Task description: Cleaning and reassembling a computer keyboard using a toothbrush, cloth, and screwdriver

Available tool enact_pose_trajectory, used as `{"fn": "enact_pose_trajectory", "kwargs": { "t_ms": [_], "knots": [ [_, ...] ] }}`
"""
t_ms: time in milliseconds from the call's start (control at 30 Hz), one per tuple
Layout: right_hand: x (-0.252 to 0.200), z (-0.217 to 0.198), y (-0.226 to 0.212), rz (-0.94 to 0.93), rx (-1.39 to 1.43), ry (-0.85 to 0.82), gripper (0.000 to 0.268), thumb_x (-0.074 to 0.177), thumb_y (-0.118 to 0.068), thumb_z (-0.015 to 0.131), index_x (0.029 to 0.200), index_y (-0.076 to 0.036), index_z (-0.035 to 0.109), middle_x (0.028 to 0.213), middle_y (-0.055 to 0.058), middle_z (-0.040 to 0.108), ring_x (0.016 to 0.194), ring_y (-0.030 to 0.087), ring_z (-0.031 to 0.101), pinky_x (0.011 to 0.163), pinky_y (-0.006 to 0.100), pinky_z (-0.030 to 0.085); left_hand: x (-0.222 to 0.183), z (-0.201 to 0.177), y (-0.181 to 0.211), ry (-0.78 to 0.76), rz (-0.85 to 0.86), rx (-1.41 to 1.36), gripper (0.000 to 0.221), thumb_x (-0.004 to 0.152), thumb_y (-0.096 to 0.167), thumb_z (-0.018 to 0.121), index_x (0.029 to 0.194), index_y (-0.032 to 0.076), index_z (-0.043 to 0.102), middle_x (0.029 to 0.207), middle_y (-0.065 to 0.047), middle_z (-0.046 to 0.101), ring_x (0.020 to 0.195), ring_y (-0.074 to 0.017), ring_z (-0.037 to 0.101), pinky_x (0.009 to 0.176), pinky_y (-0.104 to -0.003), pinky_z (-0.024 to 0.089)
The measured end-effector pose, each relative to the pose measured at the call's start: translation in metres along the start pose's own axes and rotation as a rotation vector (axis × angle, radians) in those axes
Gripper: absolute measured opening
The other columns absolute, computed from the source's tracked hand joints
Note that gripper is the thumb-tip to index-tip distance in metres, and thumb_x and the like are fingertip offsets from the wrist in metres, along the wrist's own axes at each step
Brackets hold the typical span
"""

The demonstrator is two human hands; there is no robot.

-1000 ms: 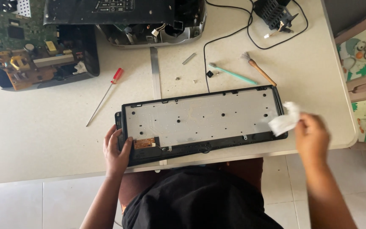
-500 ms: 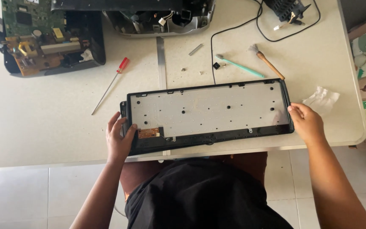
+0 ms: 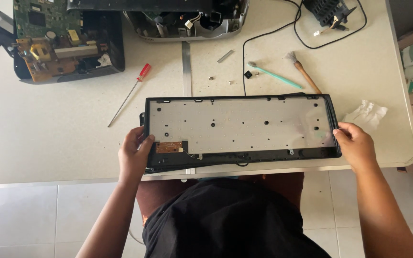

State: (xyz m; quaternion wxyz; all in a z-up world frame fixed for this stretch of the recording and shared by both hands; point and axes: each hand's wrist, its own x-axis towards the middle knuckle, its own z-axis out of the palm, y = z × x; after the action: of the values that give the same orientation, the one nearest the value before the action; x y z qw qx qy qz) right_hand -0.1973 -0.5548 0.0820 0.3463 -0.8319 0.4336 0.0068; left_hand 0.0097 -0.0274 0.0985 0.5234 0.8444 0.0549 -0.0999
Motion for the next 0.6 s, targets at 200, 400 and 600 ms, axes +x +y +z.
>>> {"fn": "enact_pose_trajectory", "kwargs": {
  "t_ms": [200,400,600],
  "knots": [
    [-0.005,-0.017,-0.007,-0.109,0.082,0.01,0.04,0.103,-0.016,0.062,0.143,-0.02,0.064,0.094,0.003,0.06,0.08,0.016,0.052,0.074,0.032,0.041,0.004,-0.003,0.046,-0.095,-0.089,-0.379,0.035,0.093,0.012,0.065,0.126,0.01,0.053,0.102,-0.019,0.076,0.079,-0.0214,0.072,0.063,-0.033,0.062],
    [0.034,-0.056,-0.01,-0.202,0.549,0.025,0.024,0.1,-0.013,0.056,0.123,-0.019,0.062,0.145,-0.004,0.064,0.123,0.003,0.056,0.1,0.019,0.042,0.03,-0.015,0.104,-0.123,0.022,-0.46,0.033,0.094,0.011,0.064,0.126,0.015,0.069,0.104,-0.009,0.074,0.089,-0.0152,0.069,0.075,-0.027,0.062],
    [0.087,-0.104,0.003,-0.451,0.849,-0.001,0.01,0.106,-0.026,0.055,0.113,-0.031,0.057,0.149,-0.013,0.062,0.149,0.006,0.059,0.135,0.04,0.056,0.039,-0.035,0.163,-0.127,0.141,-0.519,0.025,0.091,0.014,0.065,0.115,0.015,0.074,0.097,0.0,0.07,0.079,-0.0085,0.063,0.068,-0.021,0.058]
  ]
}}
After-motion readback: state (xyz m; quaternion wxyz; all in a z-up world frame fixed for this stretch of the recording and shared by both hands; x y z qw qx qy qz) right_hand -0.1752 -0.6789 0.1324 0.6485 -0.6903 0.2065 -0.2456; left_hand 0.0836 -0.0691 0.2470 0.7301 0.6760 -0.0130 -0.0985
